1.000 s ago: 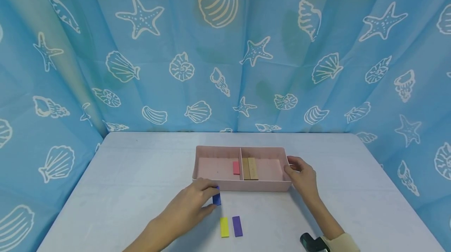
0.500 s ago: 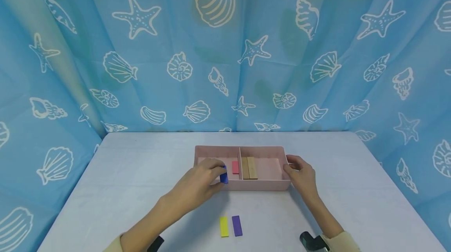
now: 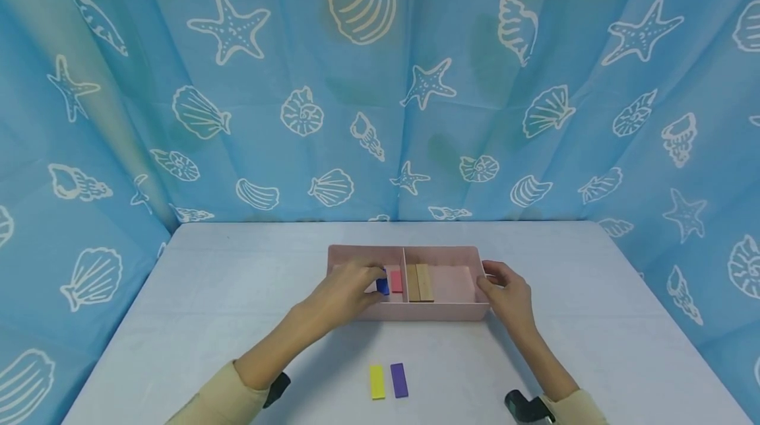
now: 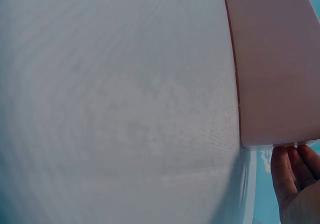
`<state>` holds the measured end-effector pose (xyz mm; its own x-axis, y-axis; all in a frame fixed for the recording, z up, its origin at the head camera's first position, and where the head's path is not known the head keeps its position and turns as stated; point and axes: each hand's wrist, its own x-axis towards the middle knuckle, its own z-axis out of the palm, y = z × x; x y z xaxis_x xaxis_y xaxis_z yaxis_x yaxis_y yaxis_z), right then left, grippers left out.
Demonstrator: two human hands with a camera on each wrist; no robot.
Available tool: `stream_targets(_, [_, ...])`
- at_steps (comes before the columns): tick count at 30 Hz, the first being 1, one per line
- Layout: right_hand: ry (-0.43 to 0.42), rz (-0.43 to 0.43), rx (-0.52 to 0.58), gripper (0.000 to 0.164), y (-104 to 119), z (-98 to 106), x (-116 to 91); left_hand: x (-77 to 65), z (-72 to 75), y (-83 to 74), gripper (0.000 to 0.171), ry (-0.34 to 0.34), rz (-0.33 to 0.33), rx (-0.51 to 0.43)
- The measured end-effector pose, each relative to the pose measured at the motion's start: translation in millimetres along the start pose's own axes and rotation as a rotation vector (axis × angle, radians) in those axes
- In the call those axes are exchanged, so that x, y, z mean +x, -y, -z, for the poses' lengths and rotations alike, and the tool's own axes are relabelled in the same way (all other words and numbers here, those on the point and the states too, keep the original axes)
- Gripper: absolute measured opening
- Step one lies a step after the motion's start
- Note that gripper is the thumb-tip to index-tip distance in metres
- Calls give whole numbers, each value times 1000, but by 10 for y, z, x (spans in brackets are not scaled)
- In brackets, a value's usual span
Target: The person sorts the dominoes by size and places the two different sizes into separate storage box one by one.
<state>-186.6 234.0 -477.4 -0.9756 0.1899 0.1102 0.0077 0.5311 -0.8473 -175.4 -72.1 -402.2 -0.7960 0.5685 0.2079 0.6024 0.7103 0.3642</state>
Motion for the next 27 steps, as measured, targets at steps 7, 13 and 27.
stream_targets(7, [6,1,13,38,4,19,9,110,-59,94,32,6,6,-40])
stream_targets(13, [18,-1,4,38,-8,25,33,202,-136,223,24,25,-9,-82])
stream_targets(27, [-32,15,-5,39,7,-5,-12,400,-321,371,25,146,29,-103])
